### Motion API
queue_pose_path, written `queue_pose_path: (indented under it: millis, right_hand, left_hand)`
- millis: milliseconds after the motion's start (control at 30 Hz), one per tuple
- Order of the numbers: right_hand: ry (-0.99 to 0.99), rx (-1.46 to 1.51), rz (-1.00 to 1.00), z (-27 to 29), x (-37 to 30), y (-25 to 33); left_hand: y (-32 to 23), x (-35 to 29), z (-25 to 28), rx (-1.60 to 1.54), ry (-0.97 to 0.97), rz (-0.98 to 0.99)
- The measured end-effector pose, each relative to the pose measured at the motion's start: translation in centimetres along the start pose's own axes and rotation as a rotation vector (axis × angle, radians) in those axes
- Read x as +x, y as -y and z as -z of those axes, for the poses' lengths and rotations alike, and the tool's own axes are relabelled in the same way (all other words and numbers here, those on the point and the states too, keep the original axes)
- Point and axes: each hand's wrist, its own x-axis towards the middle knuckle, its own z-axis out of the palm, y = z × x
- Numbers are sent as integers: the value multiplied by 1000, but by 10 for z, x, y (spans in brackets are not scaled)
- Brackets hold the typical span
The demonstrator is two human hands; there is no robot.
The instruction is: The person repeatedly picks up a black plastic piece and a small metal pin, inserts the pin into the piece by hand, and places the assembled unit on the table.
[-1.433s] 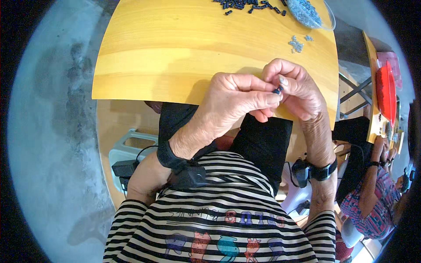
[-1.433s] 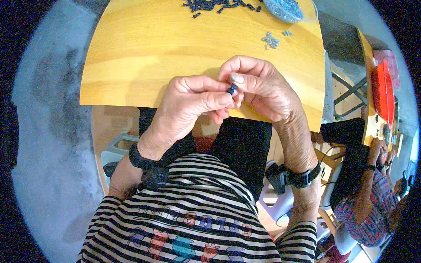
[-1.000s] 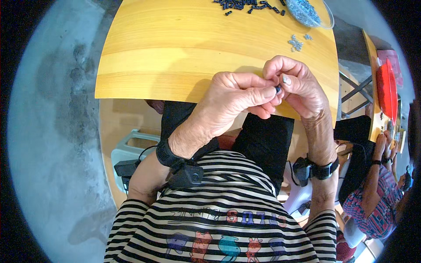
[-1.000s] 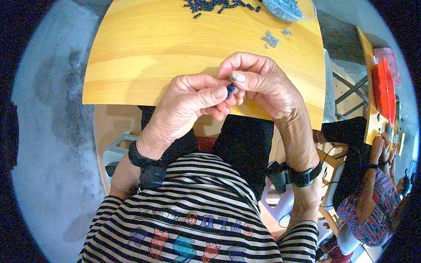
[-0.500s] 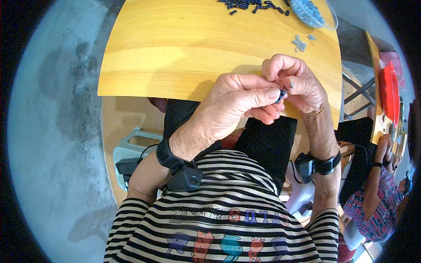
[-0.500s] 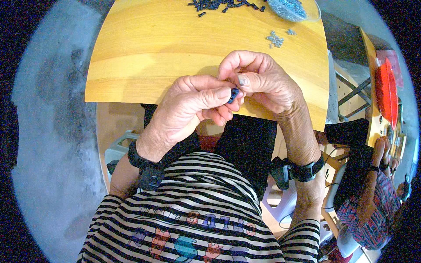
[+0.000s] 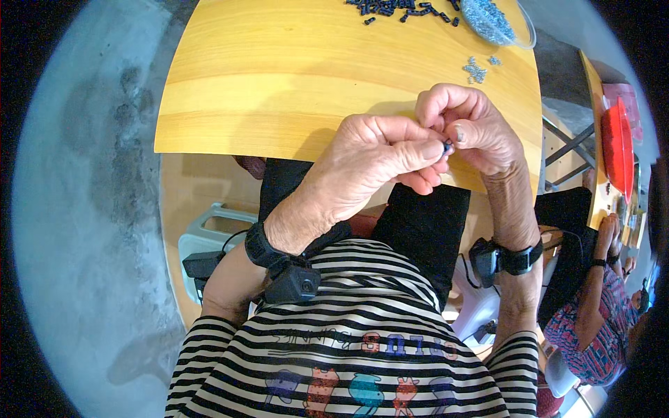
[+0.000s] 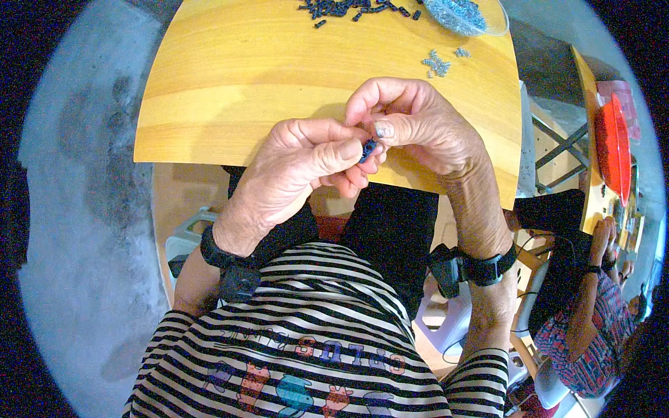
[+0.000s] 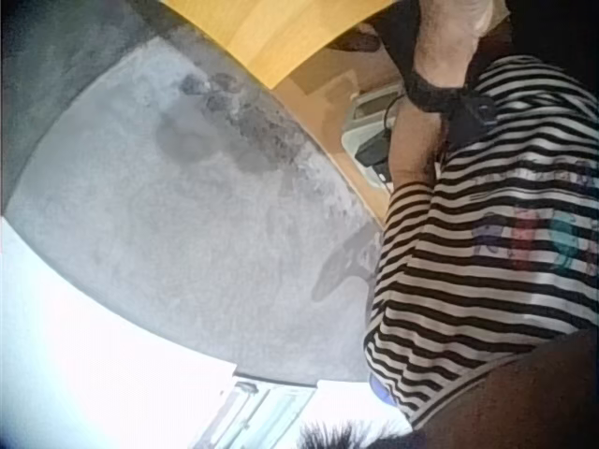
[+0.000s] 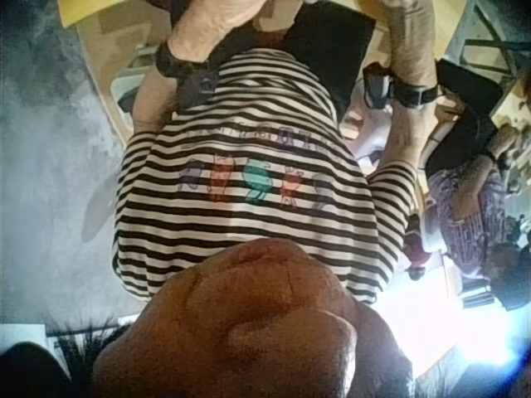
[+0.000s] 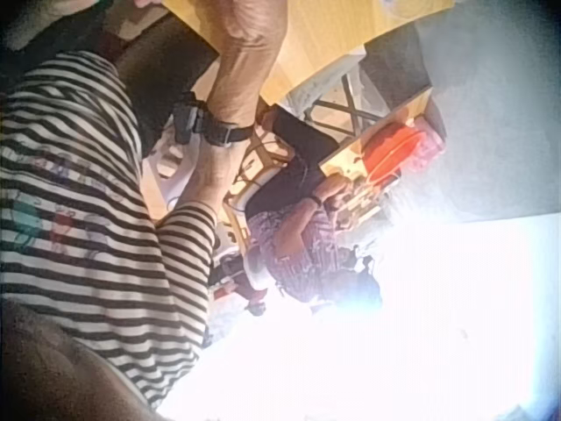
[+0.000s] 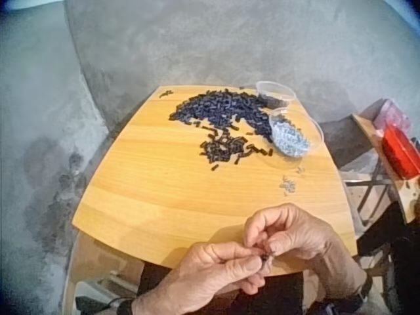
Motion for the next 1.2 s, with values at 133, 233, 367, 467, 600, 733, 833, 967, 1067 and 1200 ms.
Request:
queue_pose_path:
  millis: [133, 233, 367, 467, 600, 733, 833, 967, 1067, 1200]
  right_hand:
    - [71, 24, 43, 7, -1, 3]
    - [51, -14, 40, 6, -1, 7]
    - [-13, -70, 30, 2, -4, 19]
    - [-113, -163, -29, 0, -6, 28]
    - [-157, -258, -52, 2, -5, 28]
    - [-145, -311, -102, 9, 0, 28]
    - [-150, -366, -95, 12, 4, 26]
    - [-169, -453, -69, 20, 6, 20]
    - [-198, -449, -57, 18, 9, 17]
    - [-217, -564, -81, 14, 11, 15]
  left_hand:
    - [-5, 3, -2, 97, 12, -19]
    - [-8, 7, -3, 174, 0, -22]
    - [-3, 17, 3, 242, 3, -124]
    - [2, 28, 7, 465, -9, -397]
    - [-3, 36, 16, 670, -8, -417]
    - [4, 46, 21, 724, -22, -455]
    - [5, 51, 23, 806, -34, -534]
    - [-1, 54, 23, 1025, -31, -606]
    - [1, 58, 27, 1097, -38, -712]
    - [3, 58, 29, 1158, -48, -745]
